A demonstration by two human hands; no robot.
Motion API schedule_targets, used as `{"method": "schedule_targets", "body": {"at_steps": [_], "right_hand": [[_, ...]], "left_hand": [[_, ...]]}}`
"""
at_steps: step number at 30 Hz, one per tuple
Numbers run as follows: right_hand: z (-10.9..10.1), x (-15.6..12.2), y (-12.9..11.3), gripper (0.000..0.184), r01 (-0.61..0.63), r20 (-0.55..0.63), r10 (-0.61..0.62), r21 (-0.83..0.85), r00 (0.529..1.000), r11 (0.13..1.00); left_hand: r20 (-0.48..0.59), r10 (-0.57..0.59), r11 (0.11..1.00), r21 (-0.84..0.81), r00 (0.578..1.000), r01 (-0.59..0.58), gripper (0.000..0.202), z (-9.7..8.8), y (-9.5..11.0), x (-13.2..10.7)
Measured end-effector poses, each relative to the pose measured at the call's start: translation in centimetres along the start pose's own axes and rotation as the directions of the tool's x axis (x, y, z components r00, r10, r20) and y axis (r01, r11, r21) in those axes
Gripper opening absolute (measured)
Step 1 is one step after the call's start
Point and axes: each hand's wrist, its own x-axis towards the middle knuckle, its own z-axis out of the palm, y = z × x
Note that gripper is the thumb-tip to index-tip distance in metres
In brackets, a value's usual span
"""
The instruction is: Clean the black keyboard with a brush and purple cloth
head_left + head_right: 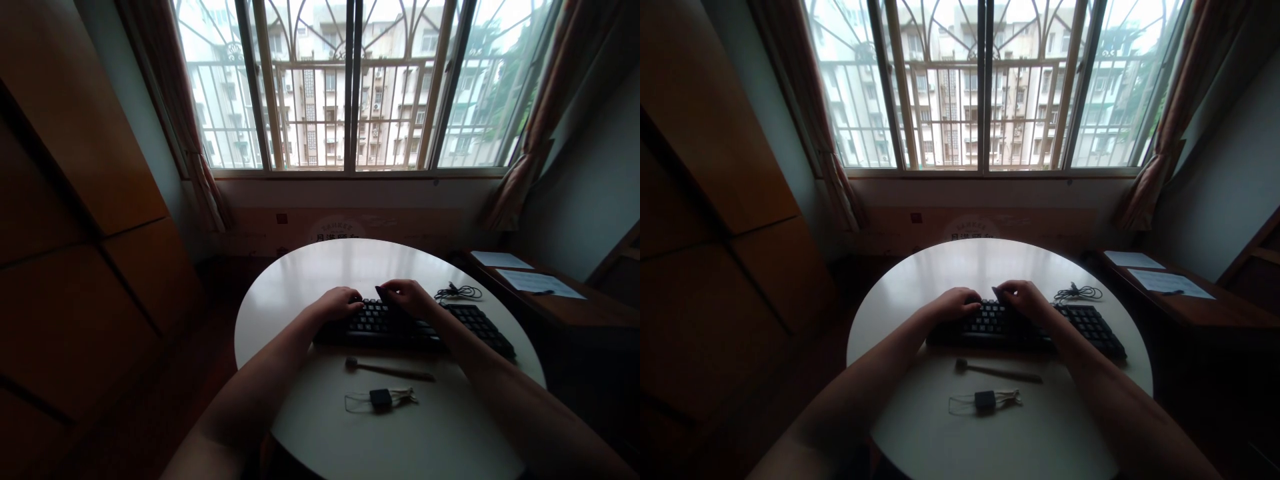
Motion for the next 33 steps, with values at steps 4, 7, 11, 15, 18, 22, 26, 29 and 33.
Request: {"method": "schedule_targets", "body": {"at_steps": [4,7,11,15,18,22,26,29,33], "right_hand": [[-0.3,0.2,0.0,0.029,0.095,-0.094,-0.094,0.008,0.991,0.995],[-1.0,0.3,-0.3,0.029,0.164,-0.214,-0.178,-0.084,0.96,0.983],[-2.3,0.3,-1.3,0.033,0.115,-0.35,-0.13,-0.063,0.928,0.991],[-3.6,-0.2,-3.1,0.039,0.018,-0.216,0.059,0.339,0.975,0.94],[-4.7,-0.7,-4.0,0.038,-0.033,-0.127,0.125,0.561,0.984,0.827],[-6.2,-1.1,-3.9,0.038,-0.002,-0.169,0.126,0.59,0.977,0.808],[-7.2,-1.2,-3.6,0.032,-0.067,-0.094,0.154,0.605,0.984,0.793],[-7.1,-1.3,-3.5,0.025,-0.072,-0.04,0.122,0.61,0.992,0.789],[-5.3,-1.2,-3.3,0.011,-0.068,0.116,0.022,0.41,0.993,0.909]], "left_hand": [[0.002,0.003,1.0,0.002,1.0,-0.003,0.035,0.1,-0.1,0.1],[0.005,0.011,1.0,-0.002,1.0,-0.01,0.035,0.2,-0.3,0.1],[-0.011,0.01,1.0,0.001,1.0,-0.01,0.034,0.4,-0.5,0.2],[-0.012,0.012,1.0,0.005,1.0,-0.012,0.034,0.6,-0.7,0.3],[-0.012,0.013,1.0,0.008,1.0,-0.013,0.034,0.7,-0.8,0.3],[-0.005,0.002,1.0,0.017,1.0,-0.002,0.034,0.6,-0.8,0.3],[0.009,-0.004,1.0,0.008,1.0,0.004,0.034,0.4,-0.5,0.3],[0.011,-0.016,1.0,0.007,1.0,0.016,0.034,0.2,-0.3,0.2],[0.0,-0.011,1.0,0.005,1.0,0.011,0.034,0.3,-0.4,0.2]]}}
